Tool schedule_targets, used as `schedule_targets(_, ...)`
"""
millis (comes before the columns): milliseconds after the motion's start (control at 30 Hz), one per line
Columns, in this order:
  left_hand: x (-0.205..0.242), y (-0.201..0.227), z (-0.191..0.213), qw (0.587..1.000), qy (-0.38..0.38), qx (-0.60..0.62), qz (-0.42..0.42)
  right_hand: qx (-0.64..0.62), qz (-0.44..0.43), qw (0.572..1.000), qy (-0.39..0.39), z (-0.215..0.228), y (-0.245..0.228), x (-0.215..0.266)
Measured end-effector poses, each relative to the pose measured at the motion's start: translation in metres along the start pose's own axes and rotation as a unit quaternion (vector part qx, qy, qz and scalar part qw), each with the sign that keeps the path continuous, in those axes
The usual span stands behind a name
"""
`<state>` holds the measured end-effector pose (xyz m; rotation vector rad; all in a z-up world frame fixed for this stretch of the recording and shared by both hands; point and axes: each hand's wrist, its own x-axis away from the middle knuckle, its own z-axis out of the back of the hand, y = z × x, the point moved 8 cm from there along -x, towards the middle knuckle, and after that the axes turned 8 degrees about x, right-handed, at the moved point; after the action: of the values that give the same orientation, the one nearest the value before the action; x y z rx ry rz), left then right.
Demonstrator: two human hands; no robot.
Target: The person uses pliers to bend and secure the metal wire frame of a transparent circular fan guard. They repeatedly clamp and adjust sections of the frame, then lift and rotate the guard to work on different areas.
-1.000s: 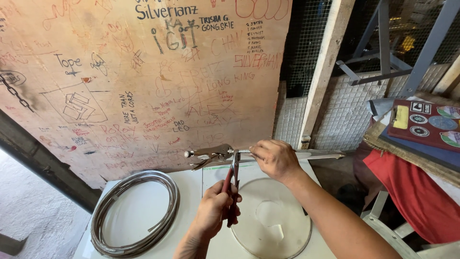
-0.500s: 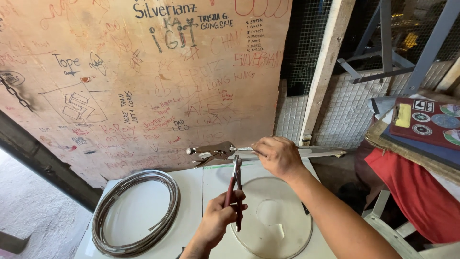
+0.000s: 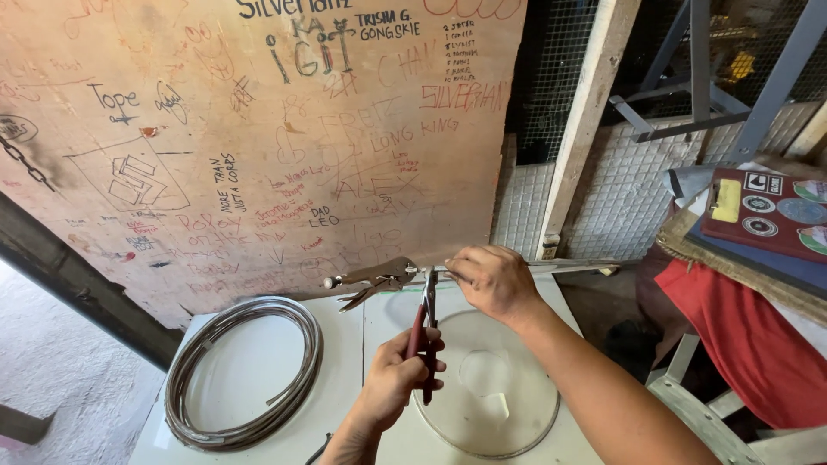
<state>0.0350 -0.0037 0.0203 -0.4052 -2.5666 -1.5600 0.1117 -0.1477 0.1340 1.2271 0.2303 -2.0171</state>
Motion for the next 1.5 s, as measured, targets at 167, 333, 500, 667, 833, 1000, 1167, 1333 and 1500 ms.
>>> schedule_targets(167,0.0,0.001,0.002,1.0,0.018,-0.02,-0.013,-0.004,-0.003,1.0,-0.005,-0.002,-0.001,0.001)
schedule_targets(333,0.0,-0.002,0.003,0.999,0.022,-0.016,-0.022,0.007,-0.001,1.0,-0.013,-0.004,0.0,0.002)
schedule_targets(500,0.006,0.002,-0.005,0.999,-0.012,-0.037,-0.015,0.004,-0.002,1.0,-0.008,-0.002,-0.002,0.001)
schedule_targets(667,0.003,-0.005,-0.001,1.0,0.008,-0.023,-0.019,-0.011,-0.012,0.999,-0.029,-0.009,-0.002,0.004)
schedule_targets(833,0.004,-0.006,0.002,0.998,0.027,-0.049,-0.034,-0.074,-0.049,0.993,-0.073,-0.012,0.013,0.009)
schedule_targets(1000,0.013,-0.008,0.017,0.997,0.05,-0.056,-0.029,0.021,-0.141,0.987,0.077,0.064,0.045,0.035)
schedule_targets(1167,0.018,-0.023,0.034,0.994,0.056,-0.089,-0.027,-0.207,-0.549,0.81,0.014,0.033,0.075,0.191)
schedule_targets(1333,0.024,-0.048,0.031,0.989,0.044,-0.143,-0.018,-0.636,-0.612,0.463,-0.076,-0.033,-0.005,0.181)
schedule_targets(1500,0.03,-0.076,0.033,0.957,0.002,-0.278,-0.083,-0.612,-0.635,0.47,-0.023,-0.042,-0.027,0.168)
